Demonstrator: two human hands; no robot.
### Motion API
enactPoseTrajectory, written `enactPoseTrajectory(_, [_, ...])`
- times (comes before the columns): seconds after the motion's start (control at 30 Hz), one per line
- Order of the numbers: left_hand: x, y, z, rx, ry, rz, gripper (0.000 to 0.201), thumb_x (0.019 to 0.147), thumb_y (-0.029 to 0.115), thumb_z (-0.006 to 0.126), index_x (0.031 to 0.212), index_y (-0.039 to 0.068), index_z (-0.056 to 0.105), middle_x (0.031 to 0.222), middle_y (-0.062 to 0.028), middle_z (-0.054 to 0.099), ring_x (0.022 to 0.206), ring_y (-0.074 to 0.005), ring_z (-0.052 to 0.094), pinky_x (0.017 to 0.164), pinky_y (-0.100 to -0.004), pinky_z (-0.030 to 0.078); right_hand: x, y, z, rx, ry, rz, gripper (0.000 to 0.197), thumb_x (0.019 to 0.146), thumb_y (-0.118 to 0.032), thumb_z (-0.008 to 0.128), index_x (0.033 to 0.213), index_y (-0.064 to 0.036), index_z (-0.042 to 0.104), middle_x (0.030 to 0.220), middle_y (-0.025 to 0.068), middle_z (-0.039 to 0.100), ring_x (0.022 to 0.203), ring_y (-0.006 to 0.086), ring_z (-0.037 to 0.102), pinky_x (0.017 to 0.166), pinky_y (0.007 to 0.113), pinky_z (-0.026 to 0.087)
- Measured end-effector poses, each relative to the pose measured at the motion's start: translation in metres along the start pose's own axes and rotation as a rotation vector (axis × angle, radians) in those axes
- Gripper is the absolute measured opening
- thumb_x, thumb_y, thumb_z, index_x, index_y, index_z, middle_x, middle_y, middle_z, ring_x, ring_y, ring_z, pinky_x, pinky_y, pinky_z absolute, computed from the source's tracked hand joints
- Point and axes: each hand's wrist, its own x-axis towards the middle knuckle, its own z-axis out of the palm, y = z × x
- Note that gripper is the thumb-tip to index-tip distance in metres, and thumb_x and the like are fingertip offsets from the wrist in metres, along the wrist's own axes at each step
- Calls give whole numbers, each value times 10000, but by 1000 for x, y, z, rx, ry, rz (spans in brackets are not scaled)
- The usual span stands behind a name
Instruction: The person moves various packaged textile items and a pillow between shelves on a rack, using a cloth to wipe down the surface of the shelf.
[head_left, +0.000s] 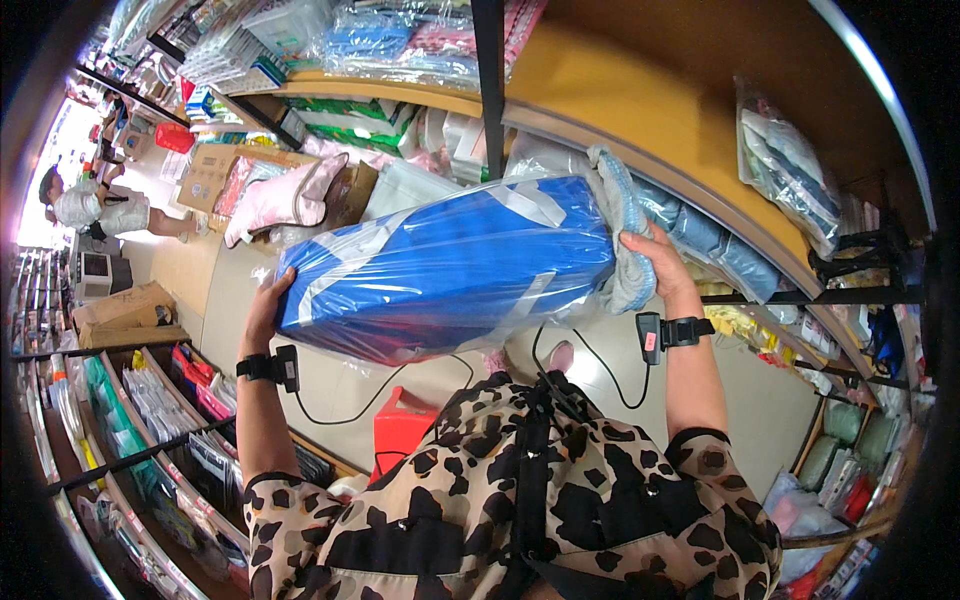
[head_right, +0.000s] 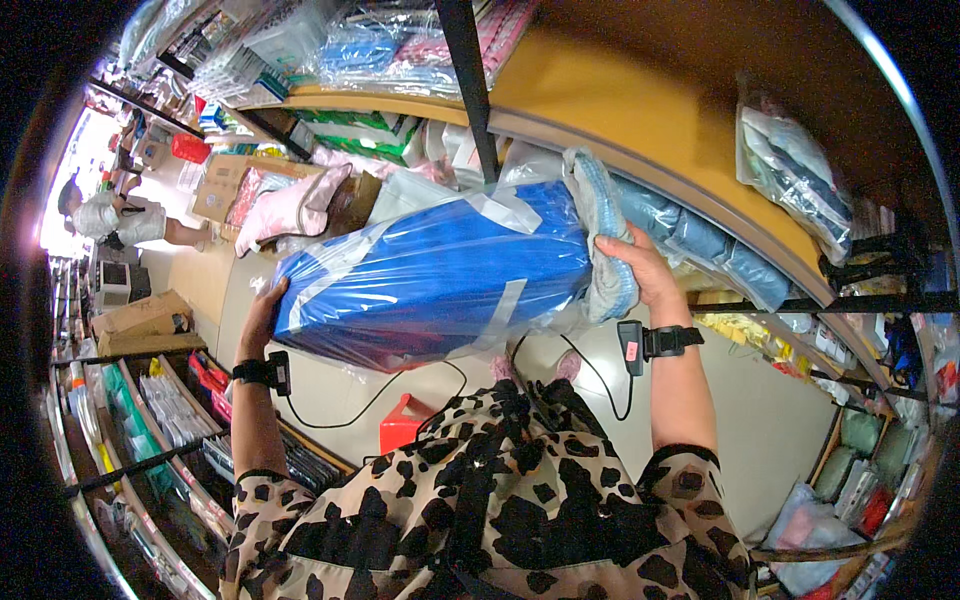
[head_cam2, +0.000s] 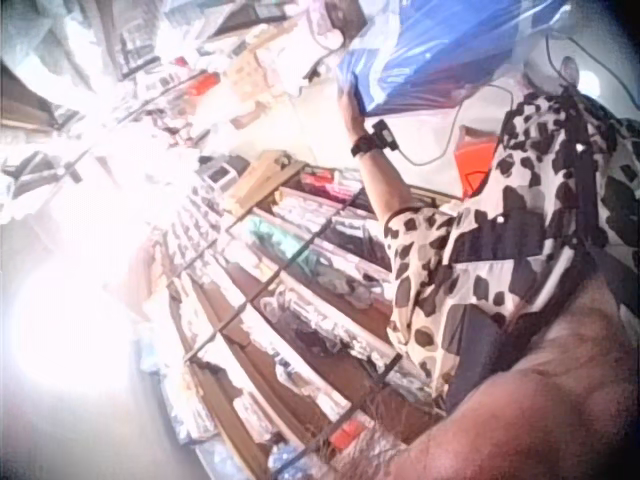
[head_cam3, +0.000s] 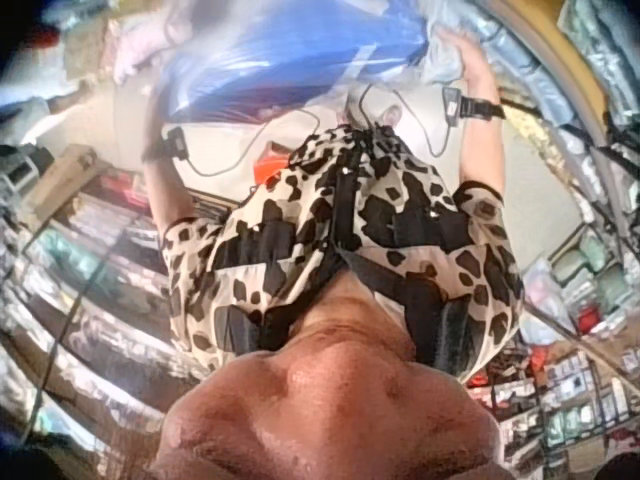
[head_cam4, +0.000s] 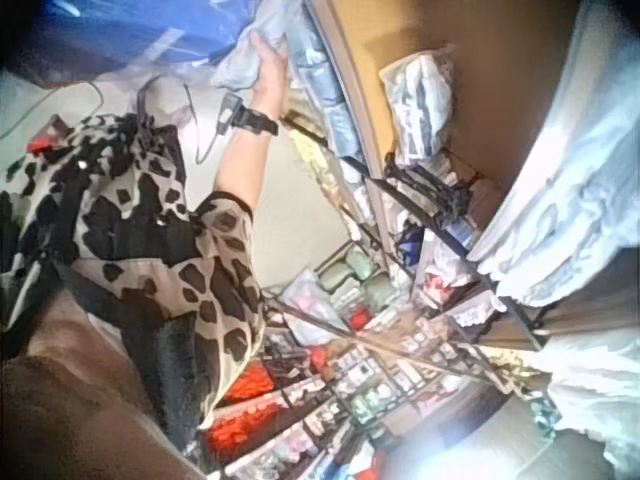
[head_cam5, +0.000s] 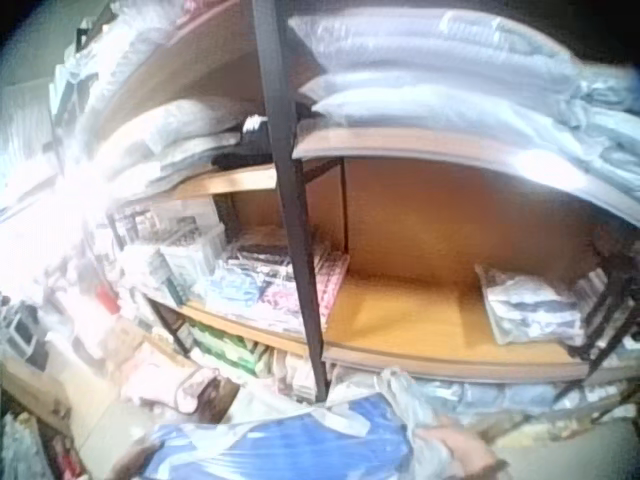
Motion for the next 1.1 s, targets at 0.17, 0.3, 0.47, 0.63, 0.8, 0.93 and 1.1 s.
enactPoseTrajectory(0.17, [4,19,-2,-120,-109,-15,473,848,339,543,1140,-28,485,1020,-84,582,852,-142,578,740,-252,462,-27,-72,7,-33,-39,-213,553,713,-220,674,1168,17,468,1020,77,575,900,167,561,803,275,438])
enactPoseTrajectory(0.3, [4,45,28,-217,-172,68,480,855,364,528,1139,-20,489,1019,-87,589,843,-148,588,754,-263,470,-33,-129,10,-198,40,-295,545,729,-225,671,1168,23,463,1046,92,574,913,162,563,804,273,441])
enactPoseTrajectory(0.47, [5,70,64,-610,-438,250,483,899,406,419,1218,44,440,1180,-85,523,1061,-190,508,913,-332,392,-14,-180,-15,-258,77,-298,432,742,-259,663,1058,9,544,952,76,607,804,154,588,709,277,471])
enactPoseTrajectory(0.63, [-24,108,116,-639,-340,479,604,883,484,399,1304,57,330,1316,-83,385,1171,-201,403,992,-374,286,27,-214,-61,-320,120,-237,291,751,-289,644,873,-26,629,826,59,629,689,147,592,635,256,465])
enactPoseTrajectory(0.8, [-44,128,164,-337,-133,582,684,842,261,554,1365,68,157,1271,-109,378,1102,-232,434,927,-368,355,65,-232,-79,-315,162,-195,307,748,-288,644,880,-12,625,810,70,634,664,167,596,623,284,466])
enactPoseTrajectory(0.93, [-17,121,188,-306,86,609,706,799,211,622,1333,4,209,1213,-118,429,1041,-196,469,887,-289,383,108,-225,-92,-330,172,-345,356,746,-282,645,918,28,609,866,98,629,731,195,593,669,292,452])
enactPoseTrajectory(1.1, [-3,118,198,-330,215,632,590,817,287,596,1253,-19,342,1134,-111,497,1005,-172,488,874,-267,382,118,-224,-93,-428,208,-530,468,730,-293,647,1017,67,563,904,138,622,801,245,588,731,301,434])
